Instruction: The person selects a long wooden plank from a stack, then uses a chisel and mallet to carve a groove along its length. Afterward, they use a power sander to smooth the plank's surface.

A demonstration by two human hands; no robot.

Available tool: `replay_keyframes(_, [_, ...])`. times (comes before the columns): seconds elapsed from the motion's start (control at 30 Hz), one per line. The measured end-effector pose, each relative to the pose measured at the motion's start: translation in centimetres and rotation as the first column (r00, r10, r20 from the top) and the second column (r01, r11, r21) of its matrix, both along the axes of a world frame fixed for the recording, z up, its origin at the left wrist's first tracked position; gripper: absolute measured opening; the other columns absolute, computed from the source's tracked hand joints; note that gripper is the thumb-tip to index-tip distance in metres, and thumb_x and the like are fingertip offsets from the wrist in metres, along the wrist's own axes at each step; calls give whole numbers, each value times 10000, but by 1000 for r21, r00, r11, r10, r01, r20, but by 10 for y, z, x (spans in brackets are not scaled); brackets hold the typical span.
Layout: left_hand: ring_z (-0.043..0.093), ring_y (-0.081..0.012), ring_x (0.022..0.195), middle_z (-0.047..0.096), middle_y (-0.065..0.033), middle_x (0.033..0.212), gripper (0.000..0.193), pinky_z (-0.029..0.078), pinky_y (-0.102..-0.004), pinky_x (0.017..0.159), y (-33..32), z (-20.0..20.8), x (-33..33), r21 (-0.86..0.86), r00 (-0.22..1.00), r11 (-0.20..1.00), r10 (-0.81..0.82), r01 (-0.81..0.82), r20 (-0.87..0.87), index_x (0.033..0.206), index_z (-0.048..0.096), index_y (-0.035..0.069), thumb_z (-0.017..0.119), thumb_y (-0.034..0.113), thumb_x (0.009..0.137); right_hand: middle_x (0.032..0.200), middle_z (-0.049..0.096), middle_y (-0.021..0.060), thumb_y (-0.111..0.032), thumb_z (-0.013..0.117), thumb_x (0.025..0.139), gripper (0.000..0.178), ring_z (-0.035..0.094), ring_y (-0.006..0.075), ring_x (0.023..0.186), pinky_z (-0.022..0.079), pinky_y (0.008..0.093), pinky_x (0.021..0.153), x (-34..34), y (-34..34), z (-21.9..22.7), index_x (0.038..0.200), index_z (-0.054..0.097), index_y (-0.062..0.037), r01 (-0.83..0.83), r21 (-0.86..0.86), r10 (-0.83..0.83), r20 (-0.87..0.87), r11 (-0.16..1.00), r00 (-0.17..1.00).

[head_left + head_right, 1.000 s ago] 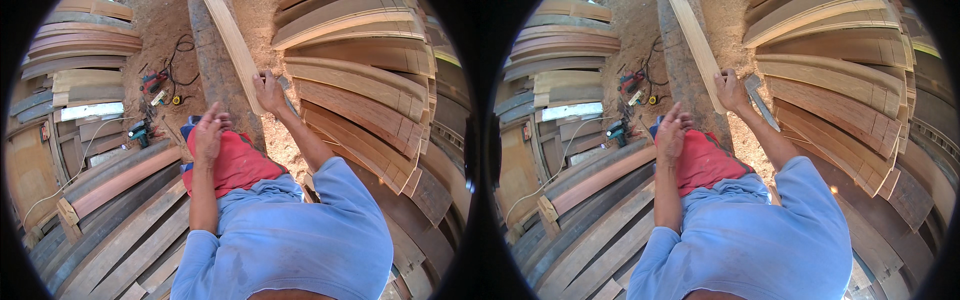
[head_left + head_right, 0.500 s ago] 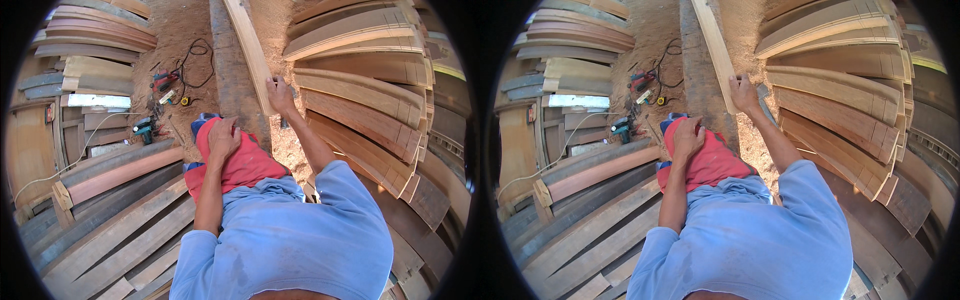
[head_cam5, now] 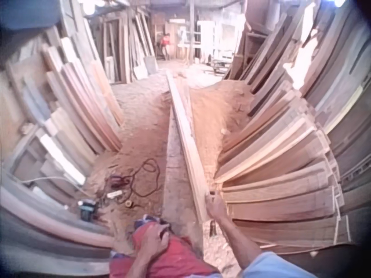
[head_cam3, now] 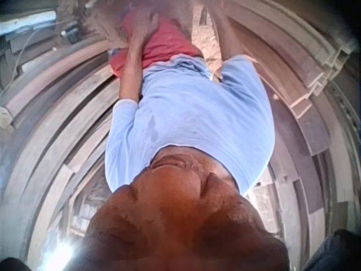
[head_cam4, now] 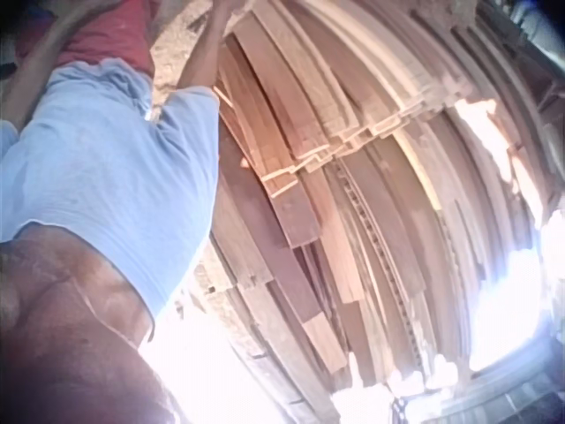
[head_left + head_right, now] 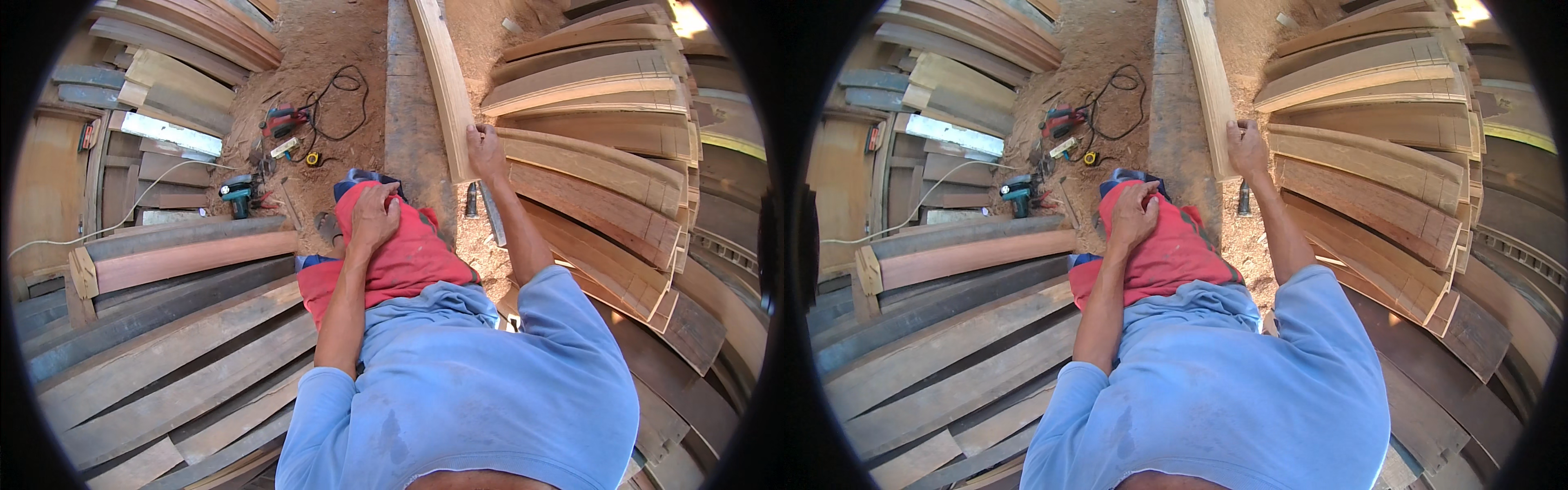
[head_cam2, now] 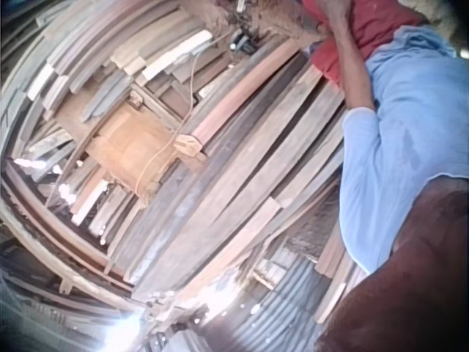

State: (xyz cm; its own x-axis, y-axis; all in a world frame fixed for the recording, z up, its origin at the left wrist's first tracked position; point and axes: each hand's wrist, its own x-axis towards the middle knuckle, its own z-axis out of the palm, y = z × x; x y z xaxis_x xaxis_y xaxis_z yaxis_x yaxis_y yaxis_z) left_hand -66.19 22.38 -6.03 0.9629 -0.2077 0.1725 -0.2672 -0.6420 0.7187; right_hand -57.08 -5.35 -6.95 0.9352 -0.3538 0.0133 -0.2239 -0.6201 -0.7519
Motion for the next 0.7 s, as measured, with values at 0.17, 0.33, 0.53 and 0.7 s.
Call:
replay_keyframes(0.17, [657, -279, 968, 703, -129, 1052, 322, 522, -386, 883, 14, -6, -8, -86, 999, 996, 25, -22, 34, 1152, 679, 42, 617, 93, 840, 1024, 694, 277, -432, 517, 983, 493, 671, 429, 991, 505, 482, 872, 2, 1, -3, 1139, 610, 26, -8, -19, 9, 65, 1000, 998])
replay_keyframes(0.33, [661, -280, 972, 701, -142, 1053, 313, 523, -389, 884, 20, -11, -15, -126, 996, 991, 56, -47, 65, 1147, 681, 32, 615, 83, 845, 1074, 680, 294, -474, 574, 942, 577, 660, 430, 1035, 501, 477, 898, 8, -3, -8, 1182, 587, 51, -23, -13, 23, 22, 1000, 999])
replay_keyframes(0.53, [633, -343, 985, 692, -166, 1054, 306, 499, -435, 899, 8, -2, -19, -177, 994, 983, 63, -46, 92, 1134, 673, 41, 610, 99, 840, 1183, 649, 282, -493, 766, 795, 823, 632, 393, 1126, 482, 440, 976, 4, -20, -2, 1353, 486, 43, -289, -36, 286, -87, 957, 954])
replay_keyframes(0.7, [629, -360, 981, 687, -180, 1041, 309, 497, -449, 893, 27, -9, -28, -137, 991, 987, 102, -89, 89, 1134, 674, 36, 610, 96, 838, 1128, 678, 226, -248, 782, 783, 572, 649, 320, 1045, 503, 396, 939, 23, -3, 3, 1254, 598, 19, -517, 99, 521, -13, 850, 854])
